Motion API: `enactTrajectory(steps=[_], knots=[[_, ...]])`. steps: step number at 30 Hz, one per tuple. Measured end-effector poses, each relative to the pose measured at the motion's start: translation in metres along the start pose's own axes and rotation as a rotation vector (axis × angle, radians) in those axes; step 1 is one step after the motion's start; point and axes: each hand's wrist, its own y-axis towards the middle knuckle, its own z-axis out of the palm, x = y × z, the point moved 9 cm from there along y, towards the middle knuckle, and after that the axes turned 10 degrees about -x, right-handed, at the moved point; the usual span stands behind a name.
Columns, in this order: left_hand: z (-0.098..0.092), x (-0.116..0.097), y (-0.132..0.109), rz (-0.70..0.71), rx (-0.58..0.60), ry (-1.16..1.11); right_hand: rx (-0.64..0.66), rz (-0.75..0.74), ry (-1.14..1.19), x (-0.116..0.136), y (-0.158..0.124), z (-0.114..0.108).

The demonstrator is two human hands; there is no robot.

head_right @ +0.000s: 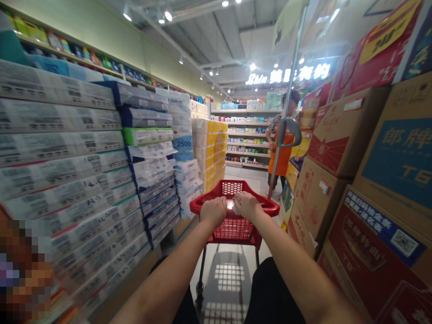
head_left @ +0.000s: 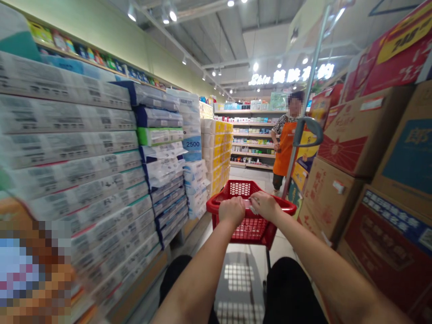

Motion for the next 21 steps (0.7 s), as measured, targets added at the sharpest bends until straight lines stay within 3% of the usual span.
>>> enactTrajectory(steps=[2, 3, 6, 8, 13, 18, 21], knots=[[0.0, 0.001, 0.0, 0.007, -0.002, 0.0, 0.051, -0.189, 0.061, 0.017, -0.001, 0.0], [0.0, 0.002, 0.0, 0.01, -0.005, -0.001, 0.084, -0.176, 0.043, 0.015, 0.0, 0.002], [-0.001, 0.004, 0.0, 0.018, -0.008, -0.008, 0.175, 0.099, -0.121, -0.017, 0.011, 0.01], [-0.001, 0.003, 0.0, 0.019, 0.003, -0.012, 0.213, 0.188, -0.173, -0.025, 0.017, 0.018], [0.004, 0.008, 0.004, -0.006, 0.066, 0.005, 0.254, 0.045, -0.125, -0.007, 0.026, 0.038], [0.016, 0.019, 0.026, 0.006, 0.249, -0.046, 0.276, 0.129, -0.267, -0.019, 0.026, 0.04], [0.024, 0.021, 0.039, 0.09, 0.319, -0.007, 0.235, -0.058, -0.183, 0.003, 0.029, 0.041]])
